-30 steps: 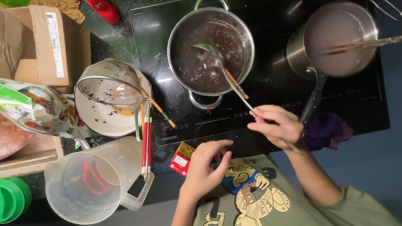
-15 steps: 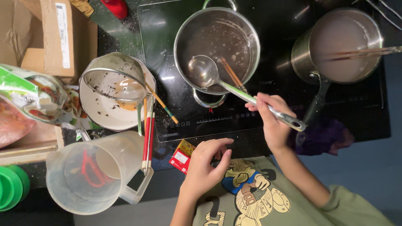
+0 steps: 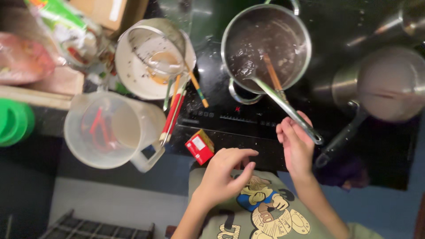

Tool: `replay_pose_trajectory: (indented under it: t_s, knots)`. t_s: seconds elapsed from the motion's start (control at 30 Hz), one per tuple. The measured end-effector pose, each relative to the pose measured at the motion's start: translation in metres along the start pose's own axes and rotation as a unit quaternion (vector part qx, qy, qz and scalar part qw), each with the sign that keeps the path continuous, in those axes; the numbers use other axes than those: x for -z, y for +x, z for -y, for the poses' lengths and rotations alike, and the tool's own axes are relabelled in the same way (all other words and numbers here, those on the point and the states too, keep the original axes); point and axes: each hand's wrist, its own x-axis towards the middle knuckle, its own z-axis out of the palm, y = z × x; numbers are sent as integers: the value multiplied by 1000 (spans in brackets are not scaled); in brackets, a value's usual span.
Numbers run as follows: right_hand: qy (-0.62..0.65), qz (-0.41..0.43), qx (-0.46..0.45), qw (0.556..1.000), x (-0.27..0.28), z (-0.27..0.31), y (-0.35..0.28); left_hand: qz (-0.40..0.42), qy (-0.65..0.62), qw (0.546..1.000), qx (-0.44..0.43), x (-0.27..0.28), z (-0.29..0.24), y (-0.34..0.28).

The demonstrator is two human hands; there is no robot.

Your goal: The person stirs a pot of boiling pearls on a stovetop, uses a ladle to transfer some to a bowl, pours water into a pitcher at a sink, and strains liquid from a container into the pitcher using a mesh sieve.

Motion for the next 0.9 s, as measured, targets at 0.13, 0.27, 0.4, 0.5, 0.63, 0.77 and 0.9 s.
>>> replay_pose_trajectory:
  t_s: [0.13,0.27,0.4,0.5,0.63,0.77,0.9]
  knots:
    - [-51,69,-158,984,35,1,-26,-61,2,998,-11,-1,-3,-28]
    - [-70,243,-182,950,35,-6,-54,-93,-42,995,-18,8,-3,-65]
    - [-175,364,-151,902,-22,-2,-85,-87,-94,991,-30,35,6,-109]
    - [-207,478,-87,849,-85,-9,-119,-133,-116,984,-29,64,16,-143]
    - [-346,432,70,830,-160,-50,-169,-164,-98,981,-25,111,34,-203]
    - [-361,282,106,882,-214,-125,-205,-171,-87,981,-14,176,59,-268]
    - [-271,160,182,931,-238,-176,-210,-206,-83,974,35,227,80,-312]
